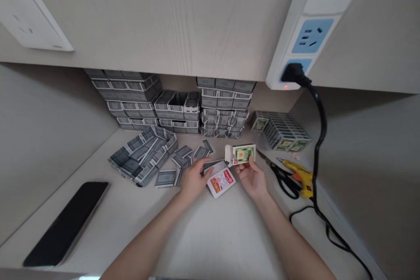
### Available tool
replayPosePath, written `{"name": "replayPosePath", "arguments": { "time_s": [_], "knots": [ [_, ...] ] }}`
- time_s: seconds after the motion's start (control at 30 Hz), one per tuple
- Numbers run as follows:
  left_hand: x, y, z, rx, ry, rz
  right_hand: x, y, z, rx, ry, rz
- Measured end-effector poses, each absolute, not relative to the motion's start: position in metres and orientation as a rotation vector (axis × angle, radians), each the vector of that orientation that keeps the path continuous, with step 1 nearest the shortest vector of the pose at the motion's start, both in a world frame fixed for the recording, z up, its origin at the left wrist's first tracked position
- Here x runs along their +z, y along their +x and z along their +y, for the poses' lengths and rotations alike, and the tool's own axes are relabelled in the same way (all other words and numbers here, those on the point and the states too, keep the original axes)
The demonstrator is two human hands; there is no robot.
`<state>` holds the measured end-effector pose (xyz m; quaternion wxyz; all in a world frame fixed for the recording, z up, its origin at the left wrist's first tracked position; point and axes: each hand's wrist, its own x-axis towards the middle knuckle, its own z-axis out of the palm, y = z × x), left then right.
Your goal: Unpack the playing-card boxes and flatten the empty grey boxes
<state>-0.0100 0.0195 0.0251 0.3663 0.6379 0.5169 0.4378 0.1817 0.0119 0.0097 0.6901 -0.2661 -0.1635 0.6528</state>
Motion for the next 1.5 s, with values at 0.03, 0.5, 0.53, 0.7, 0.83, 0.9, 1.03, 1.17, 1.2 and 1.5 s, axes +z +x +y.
{"name": "replayPosePath", "arguments": {
  "time_s": [0.03,0.5,0.53,0.7,0.83,0.9,1.03,1.17,1.2,1.5],
  "knots": [
    [0.026,-0.01,0.019,1.139,1.657,1.314,0.01,0.181,0.011,1.46,-0.6,-0.38],
    [0.024,-0.007,0.021,1.126,1.678,1.303,0.017,0.158,0.0,1.516,-0.703,-0.739],
    [0.023,-0.007,0.021,1.114,1.685,1.292,0.016,0.158,0.001,1.501,-0.708,-0.741],
    [0.015,-0.007,0.026,1.079,1.691,1.317,0.011,0.158,0.001,1.464,-0.739,-0.782],
    [0.006,-0.009,0.032,1.059,1.686,1.409,0.009,0.157,-0.002,1.52,-0.795,-0.854],
    [0.005,-0.009,0.033,1.054,1.66,1.415,0.01,0.158,-0.002,1.527,-0.813,-0.863],
    [0.009,-0.009,0.035,1.055,1.58,1.346,0.012,0.162,0.001,1.463,-0.824,-0.831],
    [0.016,-0.013,0.036,1.076,1.52,1.277,0.011,0.174,0.009,1.289,-0.866,-0.704],
    [0.017,-0.014,0.037,1.089,1.518,1.262,0.009,0.178,0.011,1.231,-0.899,-0.661],
    [0.02,-0.023,0.031,1.166,1.81,1.431,-0.002,0.197,0.018,0.695,-1.453,-0.848]
  ]
}}
